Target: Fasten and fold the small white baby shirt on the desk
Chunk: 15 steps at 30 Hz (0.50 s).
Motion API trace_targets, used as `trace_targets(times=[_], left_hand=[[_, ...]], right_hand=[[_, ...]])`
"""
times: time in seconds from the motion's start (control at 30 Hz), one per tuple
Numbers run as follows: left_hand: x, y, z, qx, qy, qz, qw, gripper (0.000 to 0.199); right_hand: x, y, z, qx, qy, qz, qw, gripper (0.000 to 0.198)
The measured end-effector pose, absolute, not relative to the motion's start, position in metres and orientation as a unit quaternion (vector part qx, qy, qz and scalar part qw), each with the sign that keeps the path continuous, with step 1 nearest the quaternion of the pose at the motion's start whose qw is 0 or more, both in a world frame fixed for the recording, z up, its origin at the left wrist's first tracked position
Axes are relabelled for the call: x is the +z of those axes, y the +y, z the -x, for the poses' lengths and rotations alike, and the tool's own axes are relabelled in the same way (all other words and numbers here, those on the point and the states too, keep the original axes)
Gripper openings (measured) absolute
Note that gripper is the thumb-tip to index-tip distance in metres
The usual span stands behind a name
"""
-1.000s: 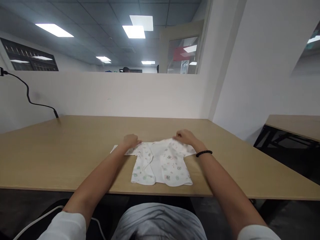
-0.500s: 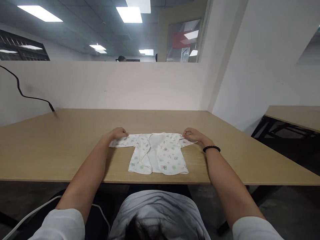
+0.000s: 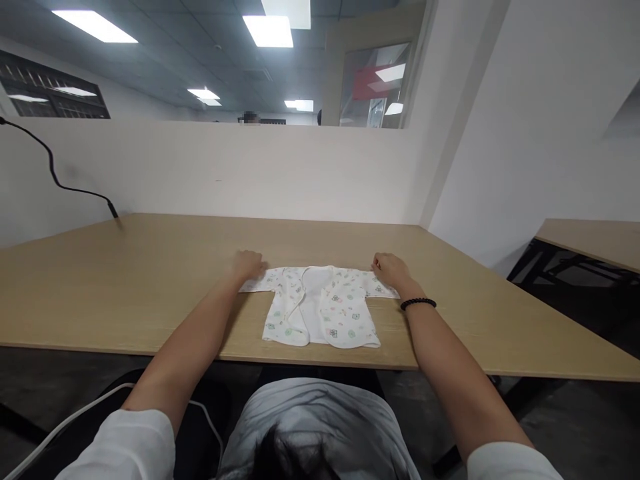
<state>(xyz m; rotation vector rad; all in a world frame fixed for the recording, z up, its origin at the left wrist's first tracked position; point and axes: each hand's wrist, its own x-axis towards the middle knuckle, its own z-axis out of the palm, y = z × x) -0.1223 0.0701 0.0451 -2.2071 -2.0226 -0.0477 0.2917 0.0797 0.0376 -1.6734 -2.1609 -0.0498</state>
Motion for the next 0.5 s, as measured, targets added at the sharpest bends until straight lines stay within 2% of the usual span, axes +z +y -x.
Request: trace_targets(times=[0.13,0.33,0.5], left_hand=[[0.049,0.063,0.079,-0.067,-0.575,0.809,0.106,0.03],[0.043,0.045,0.031,-0.078,-0.458,0.882,0.07,0.025],[0.033,0.038,0.029,-0.061,-0.471,0.88,0.022,0.035]], right_hand=[[0.045,0.073,-0.25,-0.034,-0.806,0.558,0.195,0.015],[0.038,0.046,-0.177,0.002,-0.873,0.471,0.127,0.028],[0.033,0.036,-0.168,0.003,-0.874,0.48,0.074,0.028]])
